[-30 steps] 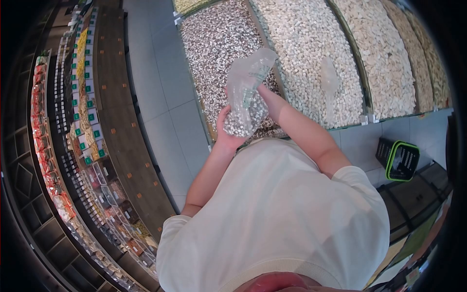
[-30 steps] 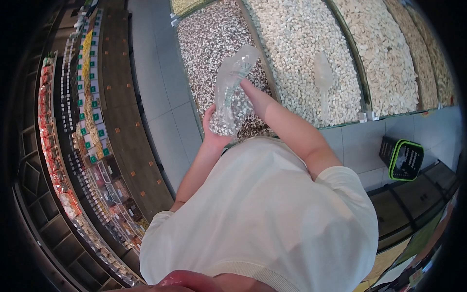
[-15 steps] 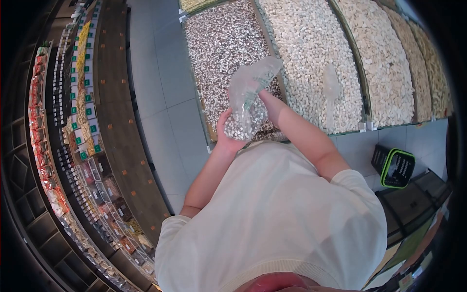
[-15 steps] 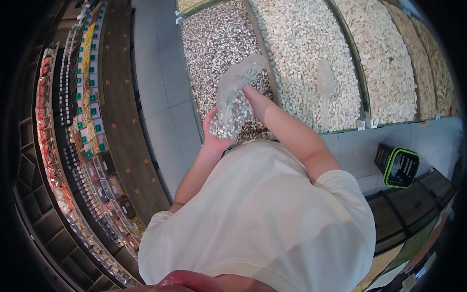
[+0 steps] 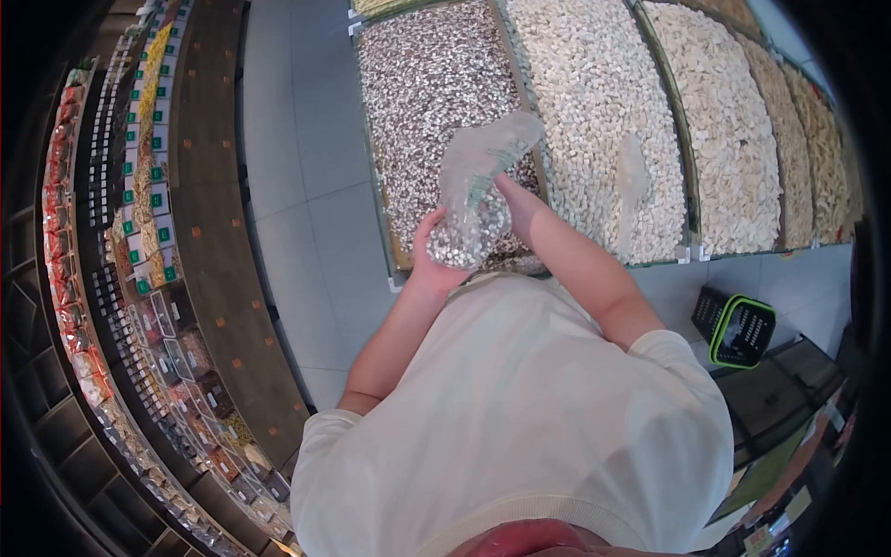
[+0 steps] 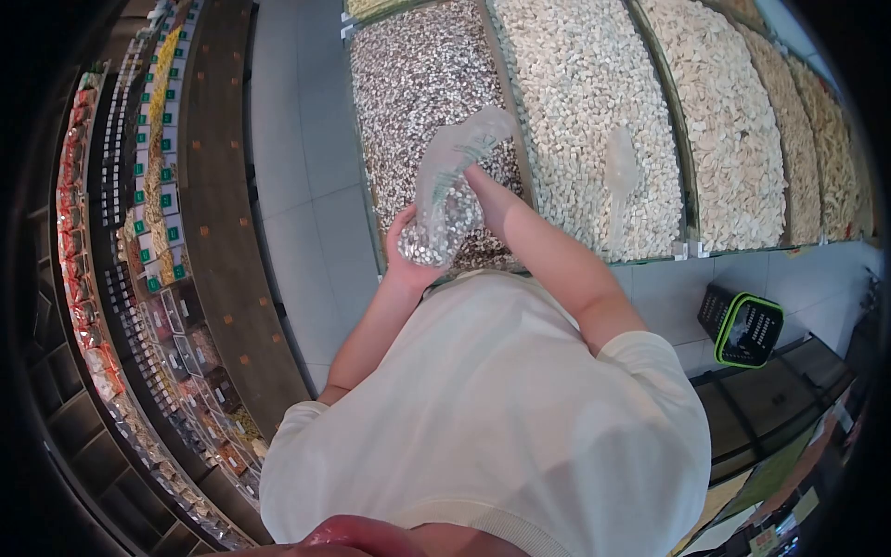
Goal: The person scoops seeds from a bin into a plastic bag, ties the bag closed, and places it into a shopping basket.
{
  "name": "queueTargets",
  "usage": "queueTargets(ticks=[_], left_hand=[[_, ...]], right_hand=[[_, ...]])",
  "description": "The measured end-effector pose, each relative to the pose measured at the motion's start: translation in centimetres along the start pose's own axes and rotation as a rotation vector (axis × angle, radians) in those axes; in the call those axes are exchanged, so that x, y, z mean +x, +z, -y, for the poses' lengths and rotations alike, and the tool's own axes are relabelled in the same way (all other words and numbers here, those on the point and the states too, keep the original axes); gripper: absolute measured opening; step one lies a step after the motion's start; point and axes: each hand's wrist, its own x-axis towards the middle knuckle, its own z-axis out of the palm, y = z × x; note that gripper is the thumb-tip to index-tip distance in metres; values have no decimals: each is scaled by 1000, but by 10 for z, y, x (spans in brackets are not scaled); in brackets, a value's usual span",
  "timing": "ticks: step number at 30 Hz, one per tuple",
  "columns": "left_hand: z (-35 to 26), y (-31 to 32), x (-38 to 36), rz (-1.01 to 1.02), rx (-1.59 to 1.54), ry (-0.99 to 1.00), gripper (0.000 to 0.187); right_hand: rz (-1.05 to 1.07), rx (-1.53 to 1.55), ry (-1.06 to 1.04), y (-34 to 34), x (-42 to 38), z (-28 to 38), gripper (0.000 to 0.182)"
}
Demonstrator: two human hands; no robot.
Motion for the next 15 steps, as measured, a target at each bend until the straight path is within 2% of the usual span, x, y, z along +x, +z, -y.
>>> queueTargets(ticks=[15], left_hand=[[-23, -18, -4, -11, -83, -59, 53]], right_hand=[[-55, 8, 61, -43, 28, -12, 47]])
